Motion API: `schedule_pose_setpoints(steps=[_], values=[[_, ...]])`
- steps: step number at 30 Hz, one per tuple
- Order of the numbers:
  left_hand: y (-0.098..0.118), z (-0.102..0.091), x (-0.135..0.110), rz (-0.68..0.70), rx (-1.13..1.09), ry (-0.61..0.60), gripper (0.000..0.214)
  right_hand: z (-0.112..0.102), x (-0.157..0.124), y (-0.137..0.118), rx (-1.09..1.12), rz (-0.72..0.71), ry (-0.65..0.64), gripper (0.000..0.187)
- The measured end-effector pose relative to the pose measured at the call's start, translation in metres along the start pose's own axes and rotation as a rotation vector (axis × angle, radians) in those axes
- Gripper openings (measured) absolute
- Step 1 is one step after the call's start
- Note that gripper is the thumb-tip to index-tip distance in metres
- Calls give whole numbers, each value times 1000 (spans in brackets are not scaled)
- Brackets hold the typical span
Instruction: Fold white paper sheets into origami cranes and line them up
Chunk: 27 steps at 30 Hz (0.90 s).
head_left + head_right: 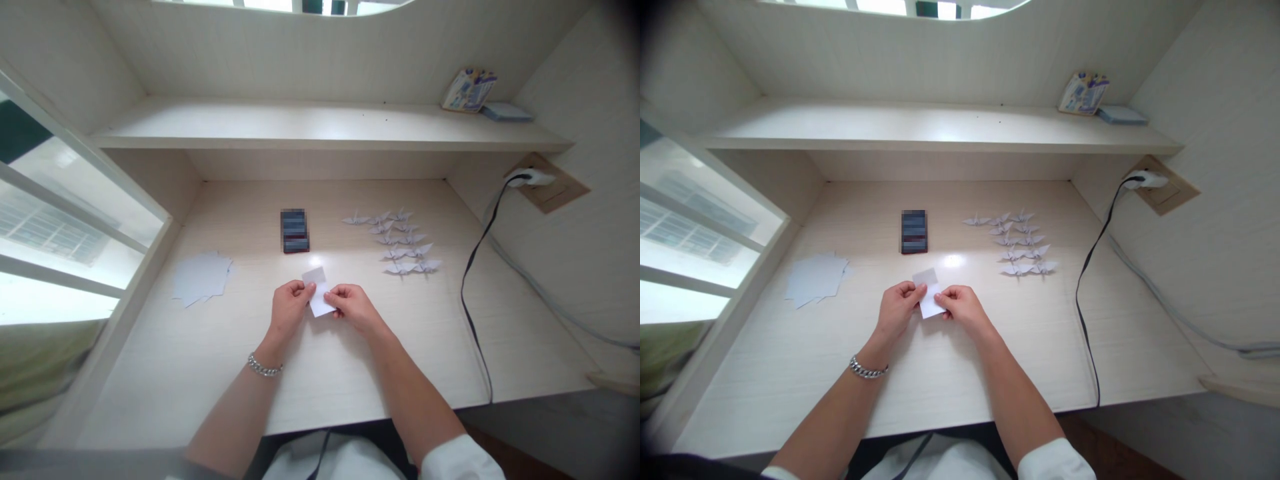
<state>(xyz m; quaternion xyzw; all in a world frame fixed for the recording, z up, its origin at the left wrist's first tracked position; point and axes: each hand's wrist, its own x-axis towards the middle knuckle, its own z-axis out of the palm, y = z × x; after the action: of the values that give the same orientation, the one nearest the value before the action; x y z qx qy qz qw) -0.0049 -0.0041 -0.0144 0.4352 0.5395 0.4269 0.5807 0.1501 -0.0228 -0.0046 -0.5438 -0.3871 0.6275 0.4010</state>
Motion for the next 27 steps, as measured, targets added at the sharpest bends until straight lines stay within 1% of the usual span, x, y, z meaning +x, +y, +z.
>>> schedule_pose_setpoints(steps=[3, 5, 9, 13, 16, 18, 19, 21, 23, 25, 27], values=[[-2, 4, -2, -9, -15, -1, 32, 2, 3, 2, 17, -117, 118, 25], [-2, 6, -3, -16, -43, 3, 32, 3, 5, 4, -4, -161, 158, 23], [3, 6, -3, -4, -73, 52, 32, 0, 2, 3, 10, -120, 129, 21], [7, 2, -2, -6, -66, 41, 33, -5, -2, -3, 47, -75, 113, 20], [9, 0, -2, -7, -80, 53, 31, -8, -3, -4, 29, -77, 96, 19], [11, 0, -2, 0, -99, 51, 29, -10, -4, -4, -25, -93, 66, 17], [12, 0, -3, 6, -100, 28, 29, -11, -5, -4, -65, -104, 43, 16], [14, 0, -4, 26, -58, -56, 30, -12, -7, -6, -164, -126, -10, 15], [14, 0, -5, 53, 29, -122, 28, -12, -9, -8, -262, -150, -46, 14], [12, 0, -6, 73, 86, -117, 25, -11, -9, -10, -320, -177, -50, 15], [11, -1, -5, 77, 77, -82, 24, -11, -7, -11, -326, -200, -27, 15]])
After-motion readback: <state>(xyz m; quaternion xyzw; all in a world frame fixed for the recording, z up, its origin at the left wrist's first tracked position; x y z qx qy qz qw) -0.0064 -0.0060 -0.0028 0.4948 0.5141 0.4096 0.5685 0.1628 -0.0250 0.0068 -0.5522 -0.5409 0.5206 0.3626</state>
